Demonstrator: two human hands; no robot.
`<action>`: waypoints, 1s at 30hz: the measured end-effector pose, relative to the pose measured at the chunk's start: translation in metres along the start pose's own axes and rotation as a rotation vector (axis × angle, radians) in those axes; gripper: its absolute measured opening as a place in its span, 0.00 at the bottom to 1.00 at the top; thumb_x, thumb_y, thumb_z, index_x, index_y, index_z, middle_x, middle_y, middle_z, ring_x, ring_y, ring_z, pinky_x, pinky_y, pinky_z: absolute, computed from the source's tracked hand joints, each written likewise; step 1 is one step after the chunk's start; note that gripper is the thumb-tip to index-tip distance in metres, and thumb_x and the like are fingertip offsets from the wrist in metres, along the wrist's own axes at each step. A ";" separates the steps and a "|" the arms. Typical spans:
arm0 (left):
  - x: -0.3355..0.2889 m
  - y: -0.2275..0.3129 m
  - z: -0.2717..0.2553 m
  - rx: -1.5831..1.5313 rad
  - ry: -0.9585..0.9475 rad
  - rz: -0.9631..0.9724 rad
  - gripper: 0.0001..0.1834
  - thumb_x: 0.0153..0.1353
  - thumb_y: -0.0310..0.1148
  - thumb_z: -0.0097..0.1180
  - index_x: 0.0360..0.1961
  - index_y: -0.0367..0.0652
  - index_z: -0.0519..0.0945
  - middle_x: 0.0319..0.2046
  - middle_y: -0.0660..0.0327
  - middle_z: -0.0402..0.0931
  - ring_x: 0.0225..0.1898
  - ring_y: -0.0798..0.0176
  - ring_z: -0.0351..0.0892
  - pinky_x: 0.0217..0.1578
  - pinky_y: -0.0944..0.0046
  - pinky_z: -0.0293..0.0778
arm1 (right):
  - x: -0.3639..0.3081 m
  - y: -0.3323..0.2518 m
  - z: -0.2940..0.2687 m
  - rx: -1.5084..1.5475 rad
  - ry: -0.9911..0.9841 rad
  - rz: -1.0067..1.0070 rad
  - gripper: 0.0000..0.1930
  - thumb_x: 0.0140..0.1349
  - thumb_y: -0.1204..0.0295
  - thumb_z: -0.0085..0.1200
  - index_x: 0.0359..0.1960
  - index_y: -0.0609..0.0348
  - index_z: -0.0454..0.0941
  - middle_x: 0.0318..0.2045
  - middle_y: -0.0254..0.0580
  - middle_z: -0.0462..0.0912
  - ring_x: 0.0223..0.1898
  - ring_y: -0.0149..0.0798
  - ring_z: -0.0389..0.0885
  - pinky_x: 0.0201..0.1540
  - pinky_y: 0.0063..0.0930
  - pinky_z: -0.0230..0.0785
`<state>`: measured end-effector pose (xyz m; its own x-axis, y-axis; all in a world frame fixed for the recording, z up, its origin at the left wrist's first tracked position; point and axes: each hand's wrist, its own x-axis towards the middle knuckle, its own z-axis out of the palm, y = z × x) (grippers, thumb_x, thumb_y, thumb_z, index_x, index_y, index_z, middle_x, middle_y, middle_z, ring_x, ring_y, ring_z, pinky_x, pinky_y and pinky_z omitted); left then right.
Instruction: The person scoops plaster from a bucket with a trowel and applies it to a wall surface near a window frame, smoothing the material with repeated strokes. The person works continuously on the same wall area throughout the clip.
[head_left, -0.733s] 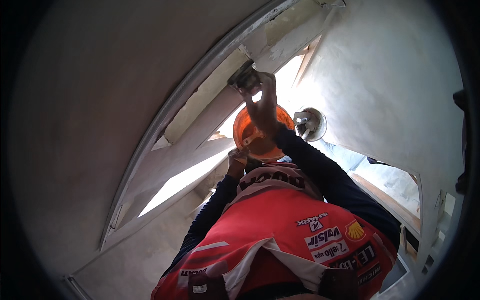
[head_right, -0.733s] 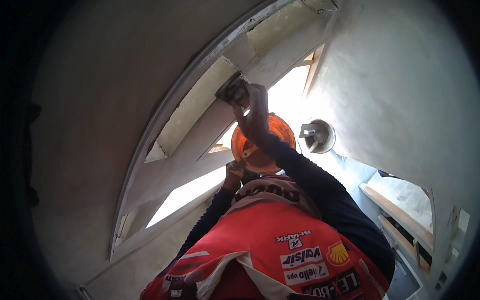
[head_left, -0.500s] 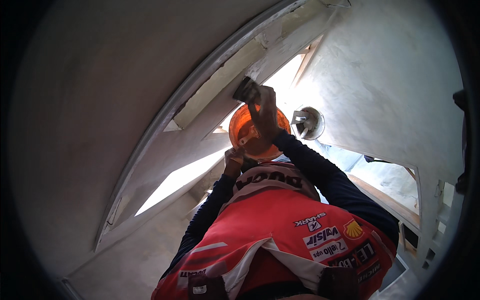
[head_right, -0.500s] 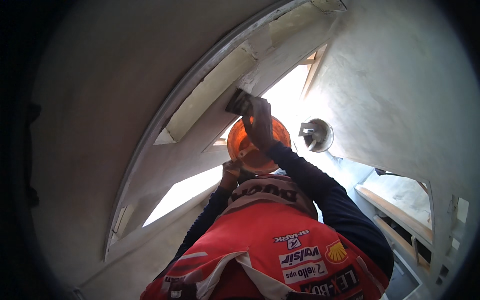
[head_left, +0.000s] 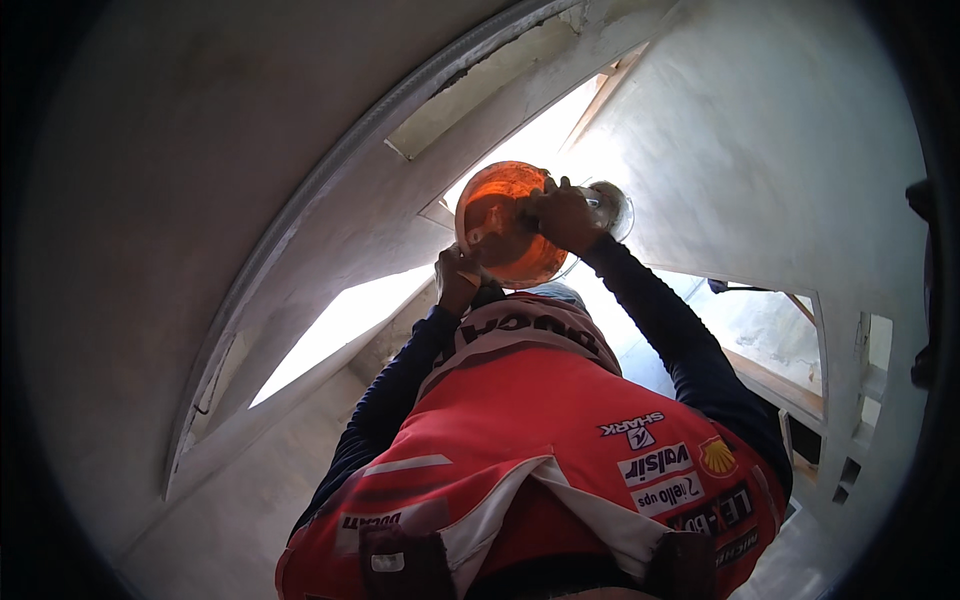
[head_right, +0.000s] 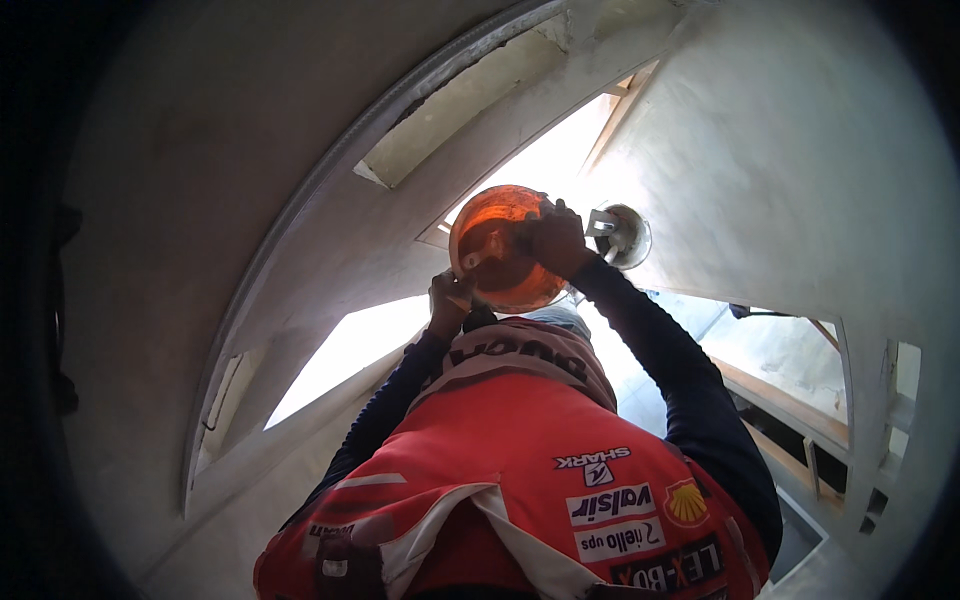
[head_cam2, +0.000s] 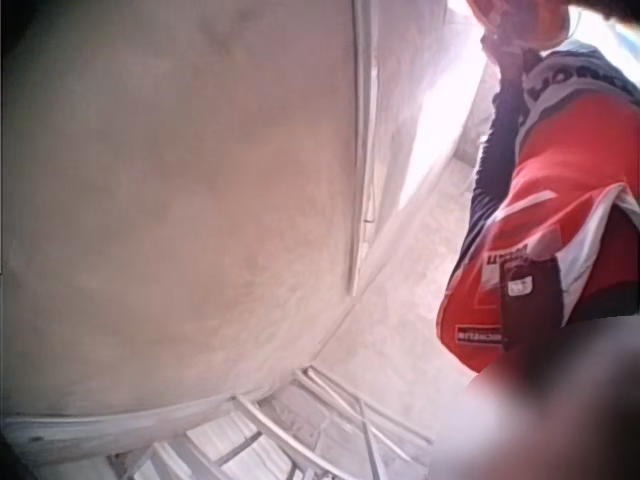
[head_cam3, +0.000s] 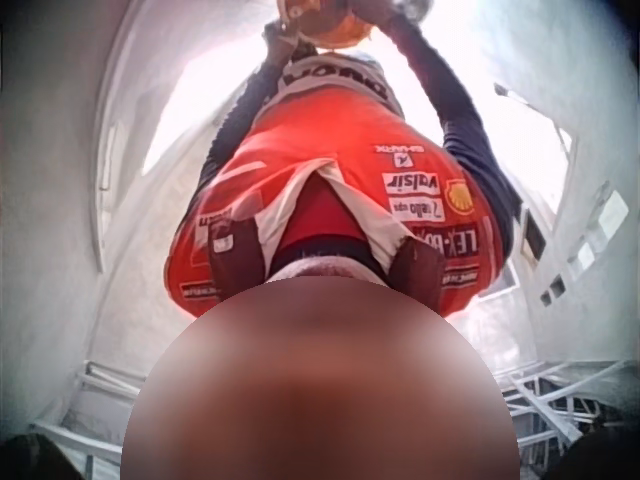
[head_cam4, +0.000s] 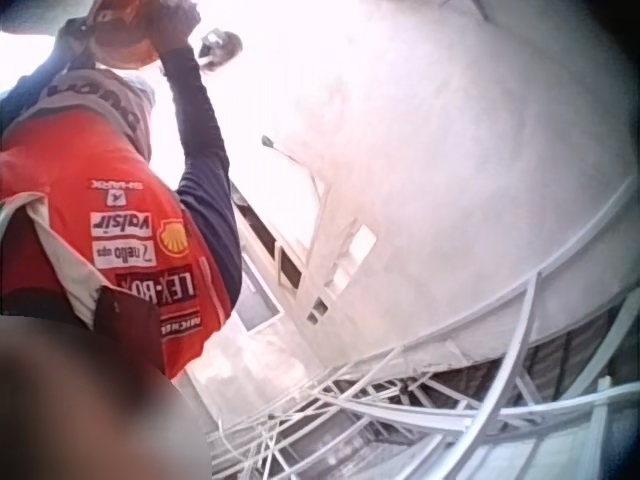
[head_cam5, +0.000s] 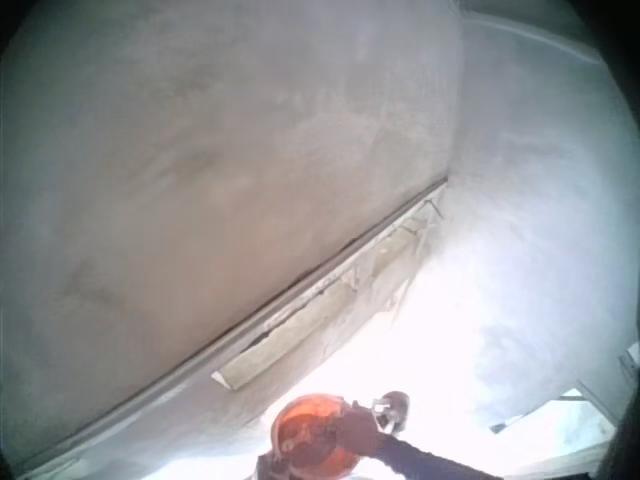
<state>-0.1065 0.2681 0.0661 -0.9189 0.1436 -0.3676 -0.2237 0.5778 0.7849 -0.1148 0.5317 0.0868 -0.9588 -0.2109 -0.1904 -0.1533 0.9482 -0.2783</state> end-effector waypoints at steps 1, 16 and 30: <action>-0.001 0.002 -0.004 0.037 -0.006 0.038 0.24 0.63 0.48 0.61 0.36 0.32 0.85 0.29 0.41 0.85 0.35 0.43 0.90 0.36 0.47 0.79 | 0.001 -0.009 0.016 -0.113 -0.039 0.059 0.12 0.62 0.60 0.60 0.41 0.51 0.86 0.46 0.47 0.81 0.53 0.50 0.78 0.53 0.46 0.69; -0.011 -0.056 -0.020 -0.187 -0.078 -0.122 0.22 0.62 0.46 0.62 0.37 0.32 0.87 0.29 0.51 0.87 0.31 0.58 0.86 0.35 0.52 0.78 | -0.013 -0.043 -0.079 0.746 0.456 0.100 0.23 0.57 0.66 0.68 0.52 0.62 0.80 0.45 0.51 0.82 0.51 0.50 0.82 0.54 0.43 0.77; -0.015 -0.097 -0.018 -0.202 -0.033 0.037 0.19 0.65 0.43 0.62 0.34 0.33 0.87 0.26 0.56 0.85 0.26 0.63 0.81 0.28 0.56 0.74 | 0.070 -0.119 -0.026 0.679 0.973 0.201 0.25 0.66 0.68 0.63 0.59 0.65 0.69 0.49 0.54 0.73 0.50 0.52 0.75 0.55 0.46 0.70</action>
<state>-0.0764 0.1954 0.0045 -0.9172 0.1896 -0.3505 -0.2542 0.3989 0.8810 -0.1696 0.4108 0.1312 -0.7748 0.4710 0.4216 -0.1038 0.5631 -0.8198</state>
